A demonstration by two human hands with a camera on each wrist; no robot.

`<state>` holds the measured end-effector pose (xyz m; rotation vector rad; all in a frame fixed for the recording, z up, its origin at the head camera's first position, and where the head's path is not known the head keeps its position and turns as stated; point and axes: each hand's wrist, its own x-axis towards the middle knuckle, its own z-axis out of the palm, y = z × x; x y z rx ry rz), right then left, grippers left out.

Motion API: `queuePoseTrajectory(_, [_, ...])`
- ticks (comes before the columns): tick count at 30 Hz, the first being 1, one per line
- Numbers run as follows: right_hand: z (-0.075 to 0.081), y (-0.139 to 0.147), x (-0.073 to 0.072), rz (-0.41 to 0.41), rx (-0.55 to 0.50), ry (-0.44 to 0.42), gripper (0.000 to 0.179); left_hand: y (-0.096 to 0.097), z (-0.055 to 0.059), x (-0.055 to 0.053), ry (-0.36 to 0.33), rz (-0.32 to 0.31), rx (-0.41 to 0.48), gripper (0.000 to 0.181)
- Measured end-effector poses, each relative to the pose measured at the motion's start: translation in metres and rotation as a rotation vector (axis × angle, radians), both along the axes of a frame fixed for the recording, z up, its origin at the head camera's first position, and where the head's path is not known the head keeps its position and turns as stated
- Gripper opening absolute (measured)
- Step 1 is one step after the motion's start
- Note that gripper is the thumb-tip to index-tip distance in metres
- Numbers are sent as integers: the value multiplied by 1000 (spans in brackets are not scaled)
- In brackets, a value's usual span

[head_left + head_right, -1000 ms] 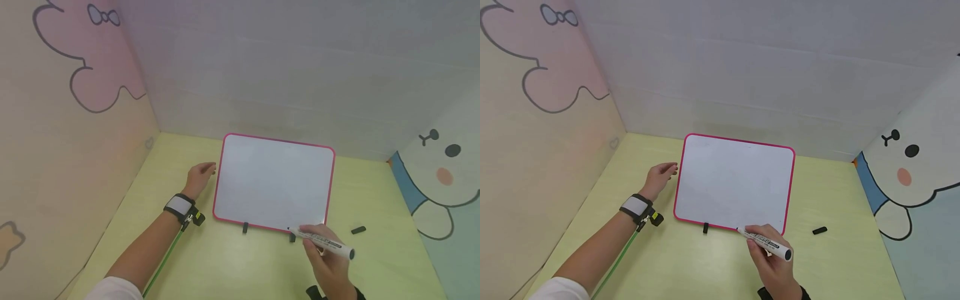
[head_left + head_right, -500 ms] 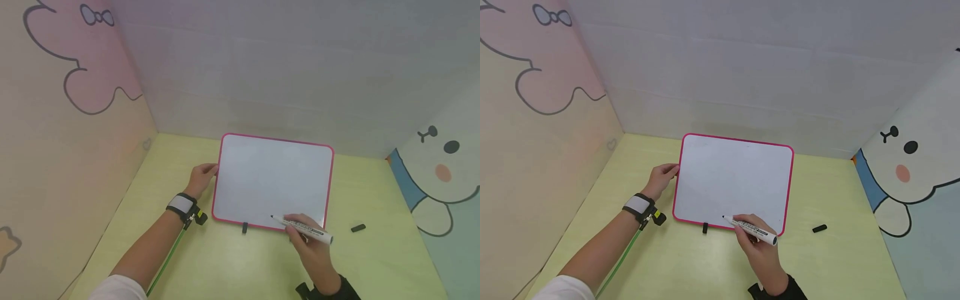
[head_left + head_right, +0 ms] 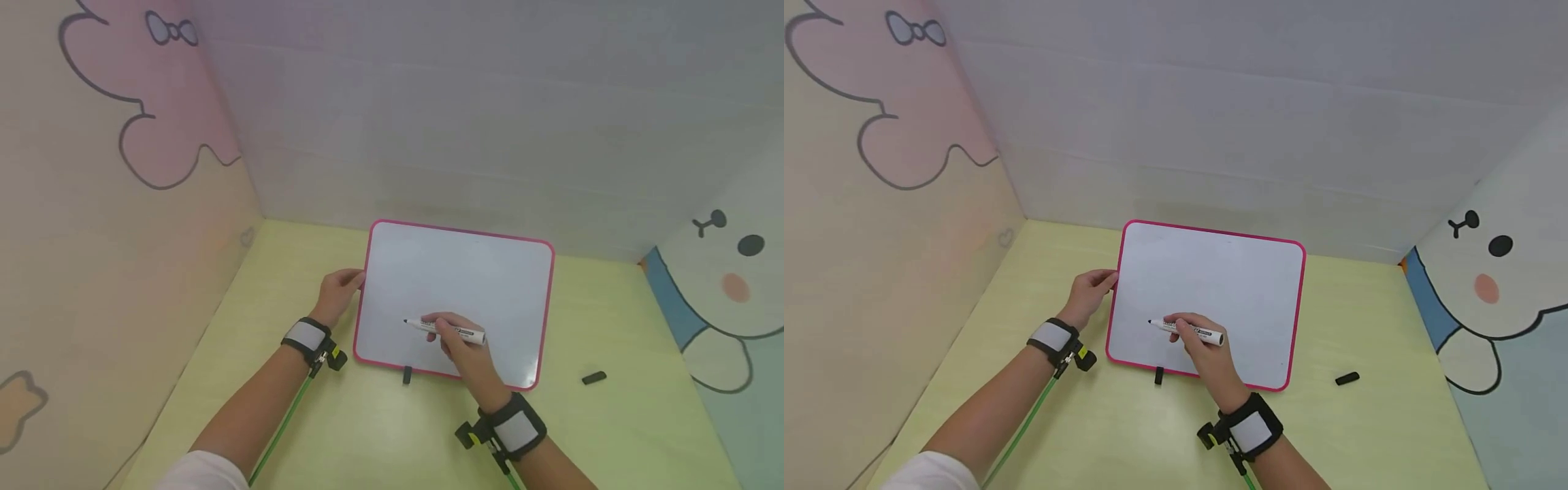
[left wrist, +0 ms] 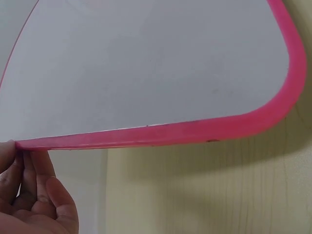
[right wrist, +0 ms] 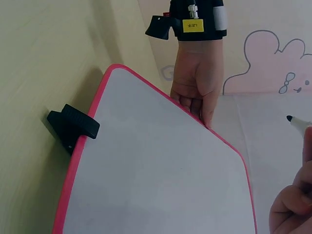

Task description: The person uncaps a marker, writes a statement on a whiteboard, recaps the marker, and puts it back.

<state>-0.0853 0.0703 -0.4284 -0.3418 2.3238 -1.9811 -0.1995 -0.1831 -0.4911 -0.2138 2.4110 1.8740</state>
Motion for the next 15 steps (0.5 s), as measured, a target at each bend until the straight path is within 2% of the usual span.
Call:
queuePoseTrajectory(5, [-8, -13, -17, -19, 40, -15, 20, 0, -3, 0, 20, -2, 3, 35])
queuePoseTrajectory(9, [-14, -21, -28, -26, 25, -20, 20, -2, -2, 0, 16, 3, -5, 36])
queuePoseTrajectory(13, [-16, -25, -34, -19, 38, 8, 18, -2, -2, -1, 6, 3, -19, 36])
queuePoseTrajectory(15, [-12, -27, -35, -14, 58, 46, 19, -2, -1, -1, 7, 1, -23, 36])
